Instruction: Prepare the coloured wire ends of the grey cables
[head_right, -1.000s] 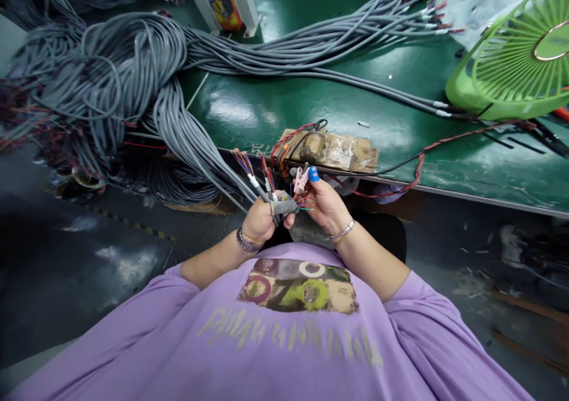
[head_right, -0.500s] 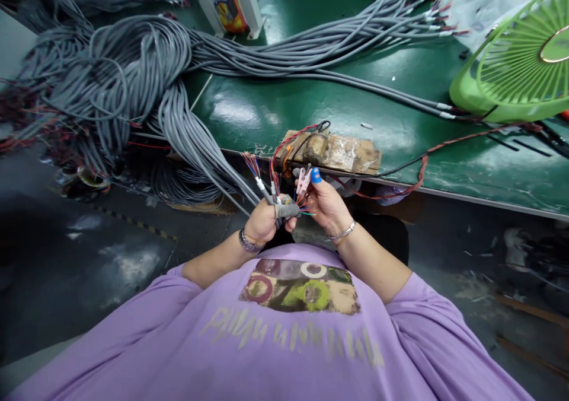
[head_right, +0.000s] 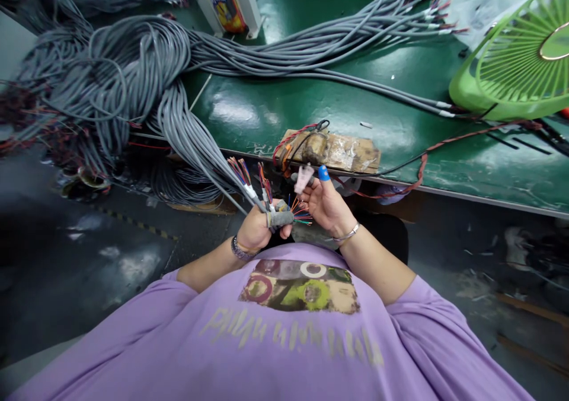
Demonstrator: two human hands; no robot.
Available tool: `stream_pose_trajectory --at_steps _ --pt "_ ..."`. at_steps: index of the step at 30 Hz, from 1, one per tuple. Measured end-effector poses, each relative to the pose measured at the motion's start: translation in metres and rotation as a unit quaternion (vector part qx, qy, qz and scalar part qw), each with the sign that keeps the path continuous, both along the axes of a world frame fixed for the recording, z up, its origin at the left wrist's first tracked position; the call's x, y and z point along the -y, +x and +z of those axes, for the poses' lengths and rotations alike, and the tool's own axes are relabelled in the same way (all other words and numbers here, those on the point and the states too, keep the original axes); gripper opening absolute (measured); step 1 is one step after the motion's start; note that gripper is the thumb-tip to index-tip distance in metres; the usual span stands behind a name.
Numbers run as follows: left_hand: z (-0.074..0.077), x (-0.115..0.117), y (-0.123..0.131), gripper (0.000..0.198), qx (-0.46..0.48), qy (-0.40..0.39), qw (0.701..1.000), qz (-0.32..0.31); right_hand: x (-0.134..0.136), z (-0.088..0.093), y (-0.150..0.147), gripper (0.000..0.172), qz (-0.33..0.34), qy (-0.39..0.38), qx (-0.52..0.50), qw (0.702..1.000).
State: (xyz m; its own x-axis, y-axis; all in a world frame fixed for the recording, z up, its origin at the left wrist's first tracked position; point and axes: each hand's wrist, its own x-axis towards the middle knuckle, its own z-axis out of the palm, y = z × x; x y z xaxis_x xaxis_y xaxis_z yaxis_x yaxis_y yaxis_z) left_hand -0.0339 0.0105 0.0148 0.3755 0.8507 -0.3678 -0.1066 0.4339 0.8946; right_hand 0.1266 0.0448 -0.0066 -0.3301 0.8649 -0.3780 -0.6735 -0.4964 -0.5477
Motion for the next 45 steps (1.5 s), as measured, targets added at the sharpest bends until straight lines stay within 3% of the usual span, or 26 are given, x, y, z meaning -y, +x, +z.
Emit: stream_pose_trajectory --at_steps 7,16,26,32,45 --pt "0.002 -0.002 0.006 0.026 0.019 0.005 0.999 0.043 -0.001 -0.002 0.0 0.027 -0.012 0.014 0.024 1.0" --pt "0.002 -0.008 0.013 0.03 -0.015 0.009 0.998 0.054 -0.01 -0.009 -0.008 0.049 -0.024 0.004 0.024 0.999" --pt "-0.003 -0.009 0.013 0.027 -0.019 -0.001 0.998 0.063 -0.014 -0.012 -0.011 0.04 -0.059 -0.011 0.013 0.998" --pt "-0.005 -0.009 0.013 0.028 -0.022 0.004 0.998 0.055 -0.012 -0.019 -0.01 0.045 -0.053 0.004 0.014 0.998" --pt "-0.007 -0.011 0.014 0.026 -0.029 0.015 0.998 0.056 -0.012 -0.008 -0.013 0.047 -0.083 0.006 0.018 0.996"
